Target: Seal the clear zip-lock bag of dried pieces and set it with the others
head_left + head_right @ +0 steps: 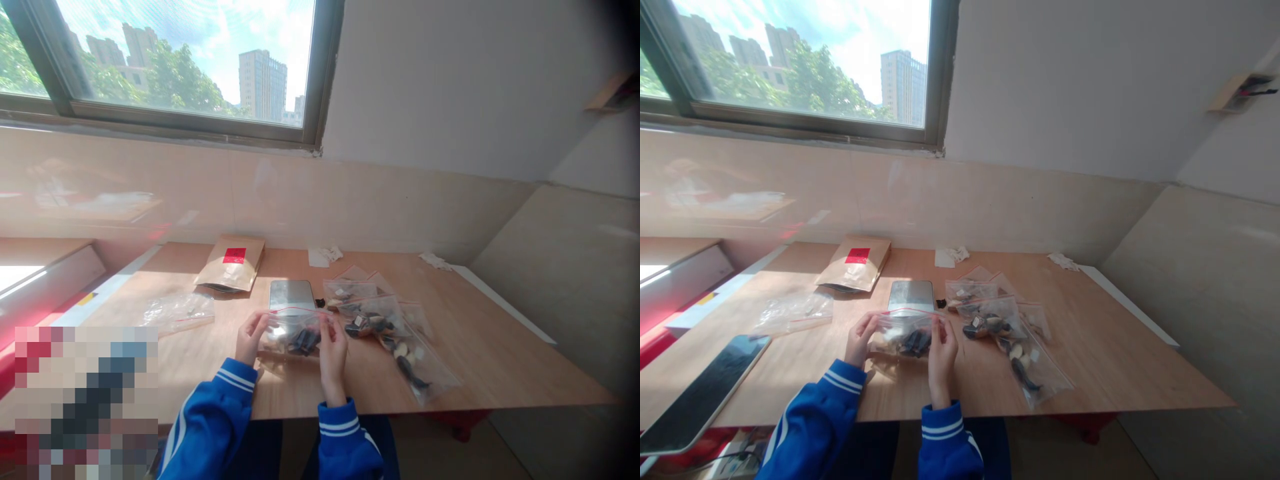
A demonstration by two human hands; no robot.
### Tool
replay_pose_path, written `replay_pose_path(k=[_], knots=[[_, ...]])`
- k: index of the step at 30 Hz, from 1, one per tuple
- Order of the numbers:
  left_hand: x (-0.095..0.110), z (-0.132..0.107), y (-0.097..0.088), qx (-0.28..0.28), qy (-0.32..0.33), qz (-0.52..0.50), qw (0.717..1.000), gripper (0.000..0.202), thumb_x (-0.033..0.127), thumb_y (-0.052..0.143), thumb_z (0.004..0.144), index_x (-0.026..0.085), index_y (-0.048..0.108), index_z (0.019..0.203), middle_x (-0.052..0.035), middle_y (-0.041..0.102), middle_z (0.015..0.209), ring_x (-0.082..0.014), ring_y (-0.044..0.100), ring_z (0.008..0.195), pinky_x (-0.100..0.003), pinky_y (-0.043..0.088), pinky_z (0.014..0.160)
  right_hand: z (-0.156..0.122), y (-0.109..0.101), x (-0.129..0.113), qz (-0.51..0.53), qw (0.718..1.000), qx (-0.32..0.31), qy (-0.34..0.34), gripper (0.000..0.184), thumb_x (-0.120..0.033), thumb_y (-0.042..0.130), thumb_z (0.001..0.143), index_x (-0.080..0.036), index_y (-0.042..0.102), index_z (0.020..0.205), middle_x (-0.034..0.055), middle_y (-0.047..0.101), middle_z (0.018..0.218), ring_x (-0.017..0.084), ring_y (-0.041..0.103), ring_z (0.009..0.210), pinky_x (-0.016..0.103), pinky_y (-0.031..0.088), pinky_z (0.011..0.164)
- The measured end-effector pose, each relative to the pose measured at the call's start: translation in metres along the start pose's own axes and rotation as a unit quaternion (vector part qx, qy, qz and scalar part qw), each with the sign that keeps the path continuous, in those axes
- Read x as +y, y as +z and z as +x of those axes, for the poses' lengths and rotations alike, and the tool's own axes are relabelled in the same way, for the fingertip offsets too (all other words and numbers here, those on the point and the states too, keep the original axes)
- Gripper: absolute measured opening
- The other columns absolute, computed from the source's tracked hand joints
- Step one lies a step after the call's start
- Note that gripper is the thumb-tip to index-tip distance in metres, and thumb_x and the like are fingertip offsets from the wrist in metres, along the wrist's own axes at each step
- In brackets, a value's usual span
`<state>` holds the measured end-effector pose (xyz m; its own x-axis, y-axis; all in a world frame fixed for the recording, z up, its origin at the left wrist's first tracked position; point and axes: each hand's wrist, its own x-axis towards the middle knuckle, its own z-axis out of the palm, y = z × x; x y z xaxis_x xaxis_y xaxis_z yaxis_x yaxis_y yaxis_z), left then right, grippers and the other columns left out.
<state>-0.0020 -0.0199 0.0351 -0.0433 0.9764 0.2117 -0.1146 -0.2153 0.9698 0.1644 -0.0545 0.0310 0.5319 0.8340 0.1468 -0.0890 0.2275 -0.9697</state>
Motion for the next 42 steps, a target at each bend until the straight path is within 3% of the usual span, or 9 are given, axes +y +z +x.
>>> replay_pose_path(k=[6, 9, 15, 20, 27, 36, 42], knots=[[0.002, -0.002, 0.006, 0.059, -0.024, 0.012, 0.998, 0.038, 0.050, 0.061, 0.076, 0.013, 0.068, 0.079, -0.0051, 0.066, 0.058, -0.0140, 0.060, 0.048, -0.022, 0.041, 0.044, 0.001, -0.004, 0.006, -0.017, 0.999, 0.029, 0.013, 0.053, -0.061, 0.058, 0.077, -0.011, 0.069, 0.093, 0.0054, 0.068, 0.060, 0.021, 0.063, 0.056, 0.029, 0.047, 0.057], [-0.001, -0.002, 0.005, 0.048, -0.029, 0.015, 0.998, 0.040, 0.051, 0.060, 0.077, 0.012, 0.068, 0.084, -0.0055, 0.066, 0.060, -0.0127, 0.059, 0.046, -0.020, 0.037, 0.040, 0.003, -0.005, 0.008, -0.014, 0.999, 0.022, 0.022, 0.054, -0.062, 0.057, 0.077, -0.011, 0.068, 0.092, 0.0046, 0.067, 0.058, 0.020, 0.061, 0.054, 0.029, 0.046, 0.054], [0.000, -0.004, 0.005, 0.027, -0.076, -0.008, 0.997, 0.043, 0.052, 0.061, 0.075, 0.012, 0.068, 0.090, -0.0070, 0.068, 0.070, -0.0115, 0.058, 0.049, -0.017, 0.033, 0.035, 0.012, -0.016, 0.009, -0.029, 0.998, -0.062, 0.003, 0.057, -0.068, 0.054, 0.075, -0.015, 0.067, 0.091, 0.0069, 0.072, 0.070, 0.023, 0.065, 0.067, 0.033, 0.050, 0.067], [0.005, -0.006, 0.007, 0.005, -0.082, -0.013, 0.997, 0.044, 0.051, 0.060, 0.075, 0.013, 0.066, 0.094, -0.0079, 0.068, 0.076, -0.0124, 0.059, 0.055, -0.017, 0.036, 0.038, 0.016, -0.026, 0.008, -0.036, 0.993, -0.115, 0.014, 0.065, -0.072, 0.047, 0.077, -0.017, 0.068, 0.103, 0.0097, 0.073, 0.090, 0.024, 0.066, 0.084, 0.035, 0.050, 0.079], [0.001, -0.008, 0.007, 0.048, -0.054, 0.021, 0.997, 0.040, 0.048, 0.065, 0.073, 0.015, 0.065, 0.096, -0.0056, 0.067, 0.079, -0.0125, 0.062, 0.058, -0.018, 0.043, 0.043, 0.020, -0.031, 0.017, -0.062, 0.995, -0.066, -0.030, 0.050, -0.060, 0.053, 0.081, -0.014, 0.068, 0.097, 0.0085, 0.071, 0.082, 0.022, 0.065, 0.076, 0.033, 0.050, 0.070], [-0.004, -0.006, 0.003, 0.062, -0.053, 0.049, 0.995, 0.038, 0.049, 0.069, 0.070, 0.016, 0.063, 0.088, -0.0069, 0.068, 0.084, -0.0166, 0.066, 0.063, -0.021, 0.045, 0.044, 0.017, -0.031, 0.008, -0.083, 0.993, -0.079, -0.036, 0.043, -0.052, 0.059, 0.079, -0.014, 0.069, 0.097, 0.0085, 0.072, 0.086, 0.021, 0.065, 0.077, 0.031, 0.048, 0.070], [-0.001, -0.005, 0.001, 0.067, -0.019, 0.049, 0.996, 0.031, 0.044, 0.067, 0.072, 0.015, 0.064, 0.081, -0.0060, 0.068, 0.078, -0.0166, 0.064, 0.072, -0.023, 0.049, 0.057, 0.019, -0.034, 0.014, -0.079, 0.996, -0.024, -0.021, 0.041, -0.050, 0.062, 0.077, -0.013, 0.072, 0.092, 0.0095, 0.073, 0.091, 0.021, 0.064, 0.081, 0.031, 0.047, 0.072]])
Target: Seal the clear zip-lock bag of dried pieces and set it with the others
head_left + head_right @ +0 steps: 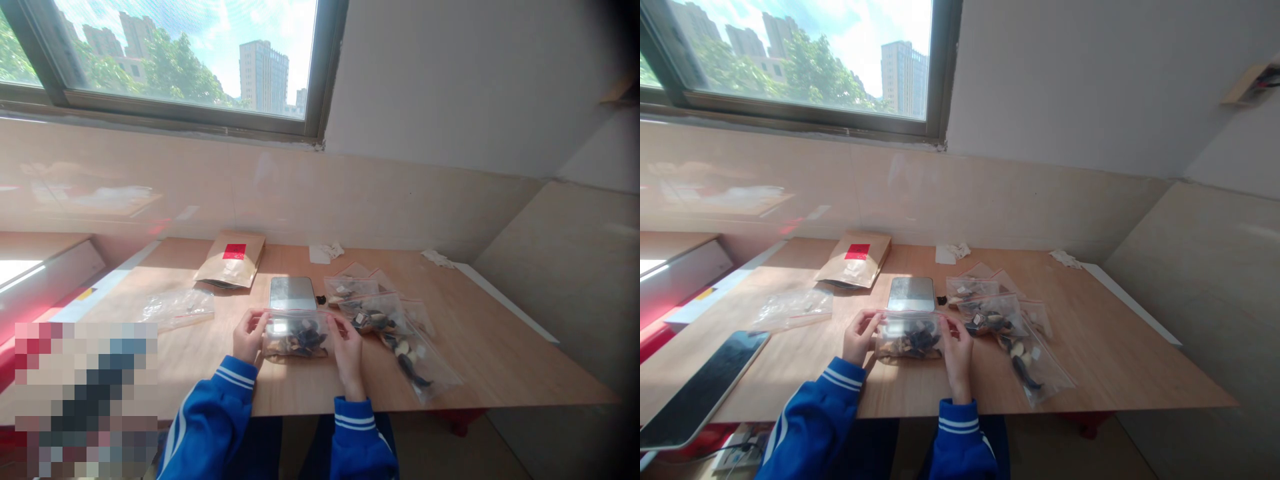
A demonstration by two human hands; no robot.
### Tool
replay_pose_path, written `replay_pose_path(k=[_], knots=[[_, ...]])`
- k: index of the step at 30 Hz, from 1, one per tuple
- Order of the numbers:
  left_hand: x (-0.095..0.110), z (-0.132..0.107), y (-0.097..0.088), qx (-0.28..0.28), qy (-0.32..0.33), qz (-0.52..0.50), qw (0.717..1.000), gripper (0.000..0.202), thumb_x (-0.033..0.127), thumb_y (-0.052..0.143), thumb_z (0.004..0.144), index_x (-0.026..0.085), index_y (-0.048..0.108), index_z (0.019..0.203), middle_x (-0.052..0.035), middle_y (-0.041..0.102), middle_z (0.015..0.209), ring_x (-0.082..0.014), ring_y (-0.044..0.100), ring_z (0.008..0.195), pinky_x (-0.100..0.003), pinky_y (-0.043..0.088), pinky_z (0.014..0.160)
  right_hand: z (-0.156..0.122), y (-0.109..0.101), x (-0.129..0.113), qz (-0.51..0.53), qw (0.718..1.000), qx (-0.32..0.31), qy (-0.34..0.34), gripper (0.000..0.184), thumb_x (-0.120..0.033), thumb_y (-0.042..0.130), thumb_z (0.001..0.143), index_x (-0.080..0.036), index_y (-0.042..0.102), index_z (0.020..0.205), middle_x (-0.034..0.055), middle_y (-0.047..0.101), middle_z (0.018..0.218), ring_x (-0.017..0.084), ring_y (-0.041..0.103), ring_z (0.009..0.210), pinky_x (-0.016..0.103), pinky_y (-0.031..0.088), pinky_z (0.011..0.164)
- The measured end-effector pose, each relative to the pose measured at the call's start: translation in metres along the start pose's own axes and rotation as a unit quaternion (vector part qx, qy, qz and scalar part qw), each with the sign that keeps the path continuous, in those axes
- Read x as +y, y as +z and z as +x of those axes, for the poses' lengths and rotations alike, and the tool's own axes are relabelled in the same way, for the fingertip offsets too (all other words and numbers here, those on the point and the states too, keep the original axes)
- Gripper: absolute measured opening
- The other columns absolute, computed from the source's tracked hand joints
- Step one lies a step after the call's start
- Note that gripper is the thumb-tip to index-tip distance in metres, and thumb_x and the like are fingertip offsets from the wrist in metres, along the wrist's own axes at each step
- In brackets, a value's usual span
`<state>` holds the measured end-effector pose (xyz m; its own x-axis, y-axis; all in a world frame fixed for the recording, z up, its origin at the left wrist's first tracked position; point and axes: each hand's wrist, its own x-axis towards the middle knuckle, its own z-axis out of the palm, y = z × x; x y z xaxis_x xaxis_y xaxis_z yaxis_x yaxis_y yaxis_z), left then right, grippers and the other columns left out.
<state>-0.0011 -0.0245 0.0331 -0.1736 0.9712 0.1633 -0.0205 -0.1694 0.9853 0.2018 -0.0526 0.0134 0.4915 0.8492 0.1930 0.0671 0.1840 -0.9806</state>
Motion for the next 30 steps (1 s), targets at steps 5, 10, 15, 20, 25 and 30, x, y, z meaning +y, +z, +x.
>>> replay_pose_path(k=[5, 10, 15, 20, 25, 30], knots=[[0.001, 0.003, -0.004, -0.001, 0.007, 0.007, 1.000, 0.029, 0.043, 0.067, 0.071, 0.016, 0.065, 0.079, -0.0039, 0.066, 0.075, -0.0153, 0.061, 0.071, -0.024, 0.047, 0.061, 0.001, -0.001, 0.007, -0.007, 1.000, 0.012, 0.011, 0.042, -0.052, 0.063, 0.076, -0.014, 0.073, 0.092, 0.0087, 0.073, 0.090, 0.020, 0.064, 0.077, 0.030, 0.047, 0.071], [-0.002, 0.006, -0.007, 0.007, 0.012, 0.008, 1.000, 0.027, 0.043, 0.067, 0.070, 0.016, 0.066, 0.076, -0.0024, 0.064, 0.073, -0.0138, 0.057, 0.067, -0.024, 0.045, 0.061, 0.000, 0.000, 0.004, -0.013, 1.000, 0.017, 0.016, 0.045, -0.054, 0.064, 0.075, -0.014, 0.073, 0.092, 0.0092, 0.074, 0.088, 0.021, 0.064, 0.075, 0.030, 0.046, 0.069], [-0.005, 0.006, -0.007, 0.000, 0.017, 0.007, 1.000, 0.026, 0.042, 0.067, 0.070, 0.017, 0.065, 0.074, -0.0014, 0.063, 0.071, -0.0123, 0.054, 0.064, -0.023, 0.044, 0.060, 0.000, -0.001, 0.003, 0.010, 0.999, -0.002, 0.030, 0.045, -0.054, 0.063, 0.076, -0.014, 0.073, 0.095, 0.0096, 0.074, 0.090, 0.022, 0.066, 0.082, 0.031, 0.048, 0.074], [-0.006, 0.006, -0.006, 0.000, 0.013, 0.009, 1.000, 0.028, 0.044, 0.067, 0.070, 0.016, 0.064, 0.073, -0.0012, 0.062, 0.068, -0.0126, 0.055, 0.063, -0.023, 0.043, 0.058, 0.000, -0.006, 0.001, 0.015, 0.999, -0.041, 0.031, 0.048, -0.056, 0.058, 0.080, -0.016, 0.072, 0.101, 0.0088, 0.073, 0.091, 0.022, 0.065, 0.081, 0.032, 0.048, 0.075], [-0.007, 0.006, -0.006, -0.004, 0.019, 0.016, 1.000, 0.028, 0.044, 0.065, 0.071, 0.016, 0.063, 0.075, -0.0020, 0.063, 0.070, -0.0135, 0.057, 0.065, -0.024, 0.044, 0.058, -0.002, -0.008, -0.007, 0.019, 0.997, -0.073, 0.010, 0.042, -0.052, 0.057, 0.082, -0.017, 0.072, 0.101, 0.0087, 0.072, 0.098, 0.023, 0.064, 0.090, 0.033, 0.047, 0.079], [-0.005, 0.005, -0.004, 0.005, 0.018, 0.018, 1.000, 0.029, 0.044, 0.065, 0.070, 0.016, 0.063, 0.075, -0.0018, 0.062, 0.068, -0.0138, 0.057, 0.065, -0.024, 0.045, 0.058, -0.003, -0.006, -0.005, -0.017, 0.999, -0.030, -0.020, 0.036, -0.047, 0.060, 0.081, -0.015, 0.072, 0.090, 0.0090, 0.072, 0.092, 0.021, 0.063, 0.081, 0.031, 0.047, 0.073]])
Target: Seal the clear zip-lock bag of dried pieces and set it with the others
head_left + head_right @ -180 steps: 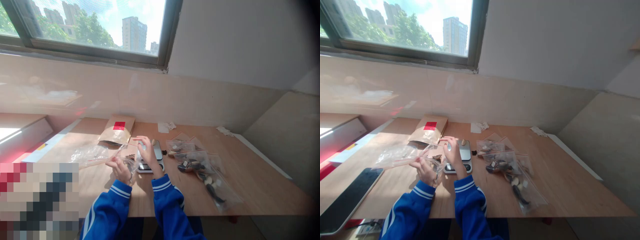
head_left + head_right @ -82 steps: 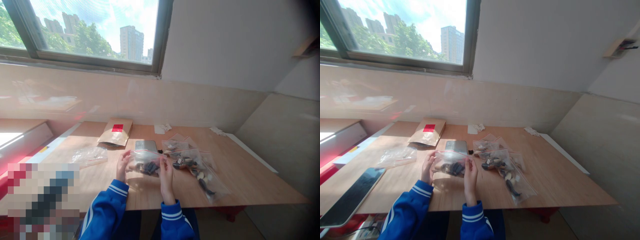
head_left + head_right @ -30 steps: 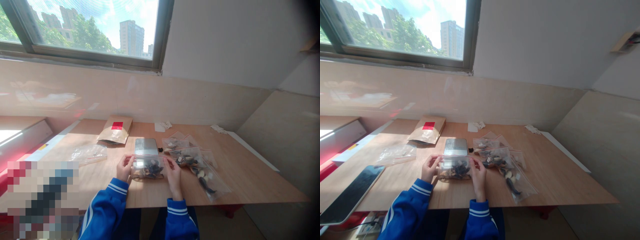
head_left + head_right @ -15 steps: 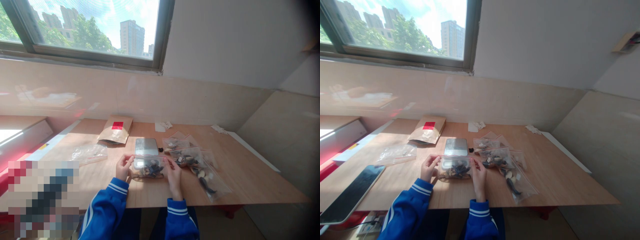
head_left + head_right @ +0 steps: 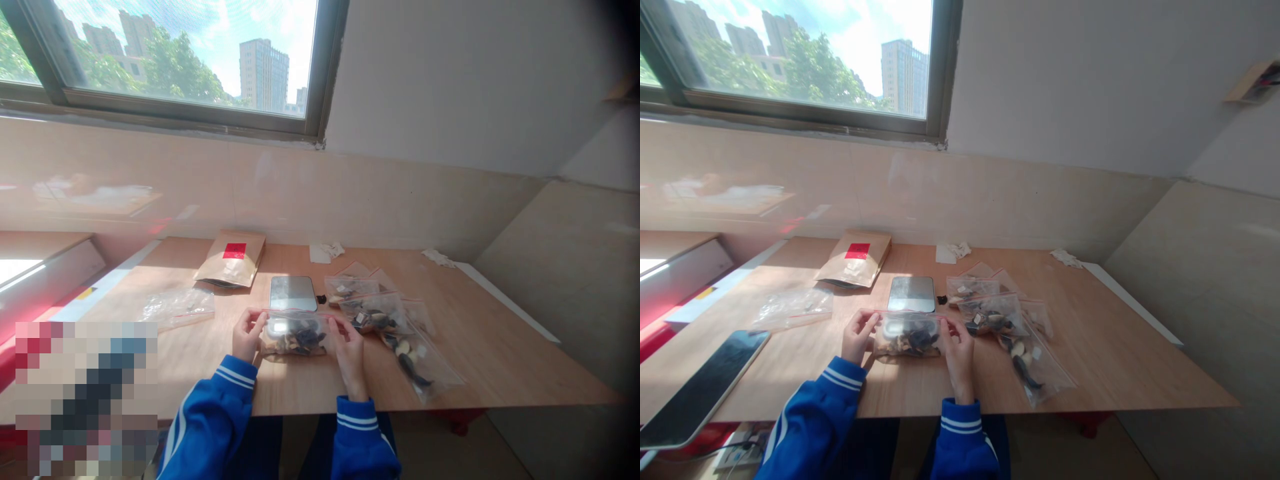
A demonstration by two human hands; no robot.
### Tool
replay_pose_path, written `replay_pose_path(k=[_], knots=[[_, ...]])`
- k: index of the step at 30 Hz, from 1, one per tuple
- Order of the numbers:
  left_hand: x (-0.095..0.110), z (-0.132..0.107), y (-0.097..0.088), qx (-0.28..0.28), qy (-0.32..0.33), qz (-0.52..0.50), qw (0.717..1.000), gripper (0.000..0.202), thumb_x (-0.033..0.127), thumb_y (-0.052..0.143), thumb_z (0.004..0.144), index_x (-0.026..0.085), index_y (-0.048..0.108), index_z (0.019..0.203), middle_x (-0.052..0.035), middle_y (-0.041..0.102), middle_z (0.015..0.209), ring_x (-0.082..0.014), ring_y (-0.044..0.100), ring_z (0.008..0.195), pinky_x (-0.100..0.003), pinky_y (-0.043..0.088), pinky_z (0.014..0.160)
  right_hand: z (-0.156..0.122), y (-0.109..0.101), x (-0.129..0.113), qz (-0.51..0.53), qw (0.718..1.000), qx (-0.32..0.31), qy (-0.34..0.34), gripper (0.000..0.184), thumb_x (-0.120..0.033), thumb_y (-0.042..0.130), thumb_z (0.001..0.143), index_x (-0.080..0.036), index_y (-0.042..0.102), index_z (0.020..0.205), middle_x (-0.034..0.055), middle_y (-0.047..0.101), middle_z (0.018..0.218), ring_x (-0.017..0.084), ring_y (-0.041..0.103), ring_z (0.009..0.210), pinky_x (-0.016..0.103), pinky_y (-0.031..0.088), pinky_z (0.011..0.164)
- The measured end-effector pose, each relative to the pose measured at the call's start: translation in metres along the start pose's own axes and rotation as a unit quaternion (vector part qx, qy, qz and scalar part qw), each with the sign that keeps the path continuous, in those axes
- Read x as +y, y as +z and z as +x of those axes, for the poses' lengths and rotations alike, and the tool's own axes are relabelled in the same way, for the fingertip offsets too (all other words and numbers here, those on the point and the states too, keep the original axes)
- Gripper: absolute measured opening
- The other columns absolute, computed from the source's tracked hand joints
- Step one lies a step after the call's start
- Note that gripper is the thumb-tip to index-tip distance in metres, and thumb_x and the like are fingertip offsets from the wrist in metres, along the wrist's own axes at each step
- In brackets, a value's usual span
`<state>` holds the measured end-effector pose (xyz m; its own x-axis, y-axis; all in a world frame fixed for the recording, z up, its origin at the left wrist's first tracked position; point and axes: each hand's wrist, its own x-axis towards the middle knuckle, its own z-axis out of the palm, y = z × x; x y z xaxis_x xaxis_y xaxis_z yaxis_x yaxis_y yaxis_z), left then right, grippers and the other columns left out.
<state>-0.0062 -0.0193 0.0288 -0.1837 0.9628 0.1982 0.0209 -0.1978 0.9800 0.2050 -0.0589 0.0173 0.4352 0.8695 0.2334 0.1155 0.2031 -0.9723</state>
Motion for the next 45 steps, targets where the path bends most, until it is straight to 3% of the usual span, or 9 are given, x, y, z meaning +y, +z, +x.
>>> replay_pose_path(k=[6, 10, 15, 20, 26, 33, 41, 45], knots=[[0.000, -0.001, 0.002, 0.007, 0.000, -0.001, 1.000, 0.026, 0.042, 0.065, 0.068, 0.017, 0.060, 0.072, -0.0017, 0.062, 0.069, -0.0137, 0.058, 0.065, -0.025, 0.045, 0.061, 0.000, 0.006, 0.007, -0.032, 0.998, 0.058, -0.023, 0.031, -0.045, 0.059, 0.081, -0.015, 0.068, 0.082, 0.0067, 0.070, 0.081, 0.018, 0.060, 0.072, 0.030, 0.047, 0.068], [0.001, 0.000, 0.000, -0.001, -0.002, -0.009, 1.000, 0.027, 0.043, 0.065, 0.069, 0.016, 0.060, 0.074, -0.0026, 0.063, 0.071, -0.0146, 0.059, 0.068, -0.025, 0.045, 0.061, 0.001, 0.008, 0.011, 0.009, 0.999, 0.036, -0.006, 0.033, -0.047, 0.058, 0.082, -0.016, 0.067, 0.084, 0.0066, 0.070, 0.082, 0.018, 0.062, 0.076, 0.030, 0.048, 0.071], [0.003, -0.002, 0.001, -0.060, -0.038, -0.040, 0.997, 0.032, 0.046, 0.062, 0.073, 0.016, 0.061, 0.085, -0.0043, 0.066, 0.078, -0.0151, 0.062, 0.070, -0.025, 0.047, 0.061, 0.002, 0.007, 0.011, 0.068, 0.997, -0.011, 0.015, 0.034, -0.049, 0.058, 0.082, -0.016, 0.067, 0.087, 0.0073, 0.070, 0.090, 0.020, 0.063, 0.084, 0.031, 0.048, 0.078], [0.005, -0.004, 0.004, -0.075, -0.035, -0.033, 0.996, 0.031, 0.043, 0.069, 0.068, 0.016, 0.063, 0.082, -0.0027, 0.066, 0.072, -0.0151, 0.063, 0.071, -0.026, 0.050, 0.068, -0.001, 0.008, 0.005, 0.072, 0.997, -0.039, 0.009, 0.031, -0.045, 0.064, 0.079, -0.017, 0.065, 0.093, 0.0066, 0.069, 0.093, 0.018, 0.062, 0.082, 0.029, 0.048, 0.075], [0.011, -0.006, 0.002, -0.062, -0.063, -0.032, 0.996, 0.027, 0.040, 0.070, 0.068, 0.017, 0.066, 0.082, -0.0073, 0.070, 0.078, -0.0212, 0.066, 0.076, -0.030, 0.053, 0.063, -0.001, 0.010, 0.005, 0.060, 0.998, -0.008, 0.012, 0.030, -0.045, 0.068, 0.073, -0.017, 0.065, 0.081, 0.0045, 0.068, 0.081, 0.017, 0.061, 0.073, 0.028, 0.049, 0.068], [0.008, -0.003, 0.000, -0.058, -0.036, -0.047, 0.997, 0.021, 0.034, 0.072, 0.066, 0.018, 0.067, 0.078, -0.0078, 0.070, 0.084, -0.0214, 0.067, 0.084, -0.033, 0.053, 0.079, -0.002, 0.010, 0.006, 0.085, 0.996, 0.002, 0.022, 0.028, -0.041, 0.070, 0.073, -0.016, 0.066, 0.082, 0.0046, 0.068, 0.080, 0.016, 0.060, 0.071, 0.028, 0.048, 0.066], [0.006, -0.005, 0.001, -0.098, -0.071, -0.063, 0.991, 0.031, 0.043, 0.068, 0.070, 0.016, 0.065, 0.086, -0.0067, 0.070, 0.078, -0.0181, 0.065, 0.074, -0.027, 0.050, 0.063, -0.001, 0.010, 0.004, 0.105, 0.993, 0.002, 0.044, 0.032, -0.044, 0.073, 0.069, -0.015, 0.069, 0.082, 0.0061, 0.071, 0.083, 0.017, 0.063, 0.073, 0.028, 0.050, 0.066], [0.009, -0.005, 0.002, -0.108, -0.064, -0.051, 0.991, 0.033, 0.042, 0.070, 0.069, 0.016, 0.067, 0.089, -0.0071, 0.070, 0.082, -0.0184, 0.065, 0.077, -0.028, 0.051, 0.067, -0.001, 0.011, 0.003, 0.117, 0.992, -0.028, 0.047, 0.034, -0.046, 0.071, 0.071, -0.016, 0.068, 0.087, 0.0065, 0.071, 0.088, 0.018, 0.064, 0.076, 0.028, 0.050, 0.066]])
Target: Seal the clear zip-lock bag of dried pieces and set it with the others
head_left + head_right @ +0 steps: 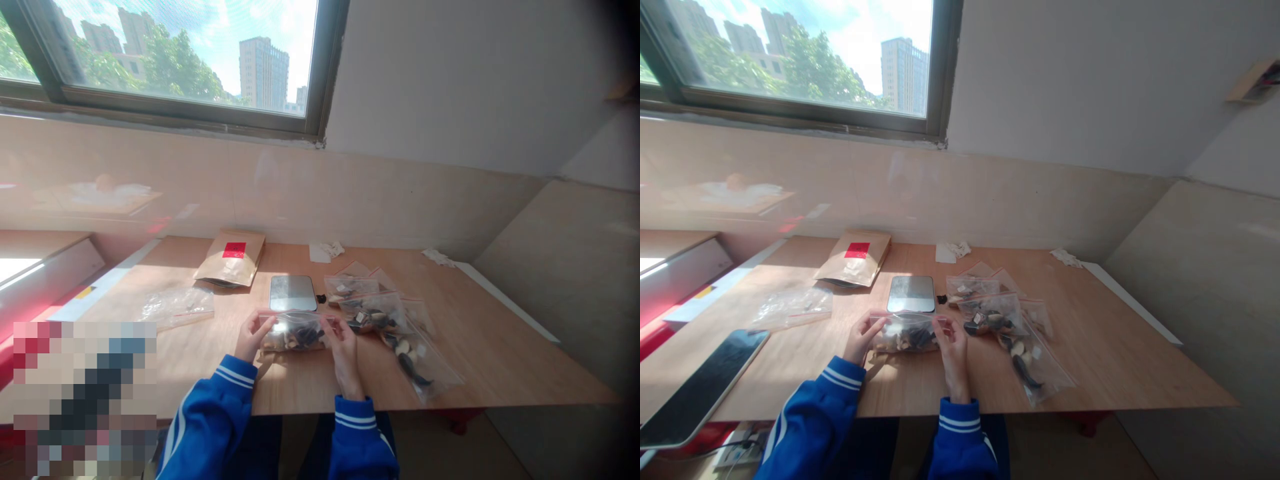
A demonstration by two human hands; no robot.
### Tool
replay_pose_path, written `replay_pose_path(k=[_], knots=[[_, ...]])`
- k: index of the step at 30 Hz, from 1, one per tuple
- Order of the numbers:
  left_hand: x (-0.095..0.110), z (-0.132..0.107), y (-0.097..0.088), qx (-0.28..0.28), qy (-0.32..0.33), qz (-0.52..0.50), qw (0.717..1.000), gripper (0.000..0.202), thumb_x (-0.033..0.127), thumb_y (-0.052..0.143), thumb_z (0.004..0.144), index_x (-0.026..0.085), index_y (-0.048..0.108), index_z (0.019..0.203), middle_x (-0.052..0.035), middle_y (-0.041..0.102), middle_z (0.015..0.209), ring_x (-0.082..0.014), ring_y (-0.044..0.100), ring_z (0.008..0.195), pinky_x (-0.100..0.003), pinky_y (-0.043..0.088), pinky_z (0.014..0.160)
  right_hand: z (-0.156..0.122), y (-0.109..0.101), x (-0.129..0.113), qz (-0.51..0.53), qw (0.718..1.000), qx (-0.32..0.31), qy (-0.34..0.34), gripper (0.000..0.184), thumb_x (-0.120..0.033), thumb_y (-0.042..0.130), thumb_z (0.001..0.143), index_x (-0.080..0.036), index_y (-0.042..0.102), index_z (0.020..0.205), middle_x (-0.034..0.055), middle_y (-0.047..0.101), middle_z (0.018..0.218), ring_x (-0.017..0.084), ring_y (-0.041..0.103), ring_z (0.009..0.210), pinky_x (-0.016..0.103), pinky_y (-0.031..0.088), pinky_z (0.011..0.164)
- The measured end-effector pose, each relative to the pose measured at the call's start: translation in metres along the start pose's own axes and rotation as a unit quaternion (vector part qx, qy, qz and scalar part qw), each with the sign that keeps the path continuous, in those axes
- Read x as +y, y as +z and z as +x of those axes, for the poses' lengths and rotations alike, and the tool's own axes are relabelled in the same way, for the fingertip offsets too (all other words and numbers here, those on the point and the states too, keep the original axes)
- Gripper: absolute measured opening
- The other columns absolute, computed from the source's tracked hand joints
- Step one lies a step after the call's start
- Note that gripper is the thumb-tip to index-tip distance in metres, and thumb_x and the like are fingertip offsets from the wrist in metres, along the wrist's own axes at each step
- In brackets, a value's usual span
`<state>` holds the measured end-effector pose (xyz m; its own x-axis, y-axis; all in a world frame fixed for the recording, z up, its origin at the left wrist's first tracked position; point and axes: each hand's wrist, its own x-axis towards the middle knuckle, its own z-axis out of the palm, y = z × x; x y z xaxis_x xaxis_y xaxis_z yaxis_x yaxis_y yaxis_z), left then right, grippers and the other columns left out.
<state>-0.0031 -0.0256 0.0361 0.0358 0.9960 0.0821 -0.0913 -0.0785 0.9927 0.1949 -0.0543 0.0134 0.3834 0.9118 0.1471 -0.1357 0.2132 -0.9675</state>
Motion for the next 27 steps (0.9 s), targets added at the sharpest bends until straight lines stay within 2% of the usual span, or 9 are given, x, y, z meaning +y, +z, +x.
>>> replay_pose_path(k=[6, 10, 13, 21, 27], knots=[[-0.002, 0.002, 0.002, 0.009, 0.025, 0.004, 1.000, 0.031, 0.041, 0.072, 0.067, 0.015, 0.068, 0.084, -0.0074, 0.071, 0.085, -0.0202, 0.065, 0.085, -0.032, 0.051, 0.080, 0.002, 0.004, 0.002, 0.010, 1.000, -0.017, 0.002, 0.045, -0.050, 0.070, 0.071, -0.016, 0.067, 0.101, 0.0092, 0.071, 0.098, 0.021, 0.065, 0.087, 0.030, 0.050, 0.072], [-0.004, 0.003, 0.002, 0.006, 0.031, 0.006, 0.999, 0.029, 0.040, 0.072, 0.067, 0.015, 0.068, 0.082, -0.0059, 0.070, 0.082, -0.0191, 0.065, 0.083, -0.031, 0.051, 0.080, 0.003, 0.004, 0.005, -0.011, 1.000, -0.023, 0.007, 0.040, -0.050, 0.069, 0.072, -0.016, 0.070, 0.092, 0.0083, 0.072, 0.091, 0.020, 0.064, 0.082, 0.028, 0.049, 0.067], [-0.003, 0.002, 0.001, 0.012, 0.039, 0.013, 0.999, 0.026, 0.038, 0.072, 0.068, 0.016, 0.068, 0.081, -0.0048, 0.070, 0.080, -0.0185, 0.065, 0.082, -0.030, 0.051, 0.079, 0.002, 0.003, 0.006, -0.020, 1.000, -0.002, 0.009, 0.037, -0.050, 0.069, 0.072, -0.015, 0.070, 0.085, 0.0072, 0.071, 0.085, 0.018, 0.063, 0.075, 0.026, 0.048, 0.061], [0.003, -0.001, 0.001, 0.026, 0.034, 0.021, 0.999, 0.026, 0.039, 0.074, 0.064, 0.017, 0.068, 0.076, -0.0043, 0.068, 0.077, -0.0191, 0.064, 0.081, -0.031, 0.051, 0.078, 0.002, 0.005, 0.011, -0.016, 0.999, 0.040, 0.004, 0.038, -0.049, 0.071, 0.069, -0.014, 0.069, 0.084, 0.0059, 0.070, 0.076, 0.017, 0.062, 0.068, 0.026, 0.047, 0.057], [-0.003, 0.002, 0.000, 0.026, 0.045, 0.015, 0.999, 0.023, 0.038, 0.072, 0.066, 0.017, 0.067, 0.075, -0.0036, 0.067, 0.076, -0.0167, 0.063, 0.078, -0.028, 0.050, 0.076, 0.001, 0.006, 0.010, -0.011, 1.000, 0.021, -0.003, 0.035, -0.048, 0.069, 0.072, -0.016, 0.070, 0.086, 0.0055, 0.071, 0.080, 0.018, 0.063, 0.071, 0.026, 0.048, 0.060]])
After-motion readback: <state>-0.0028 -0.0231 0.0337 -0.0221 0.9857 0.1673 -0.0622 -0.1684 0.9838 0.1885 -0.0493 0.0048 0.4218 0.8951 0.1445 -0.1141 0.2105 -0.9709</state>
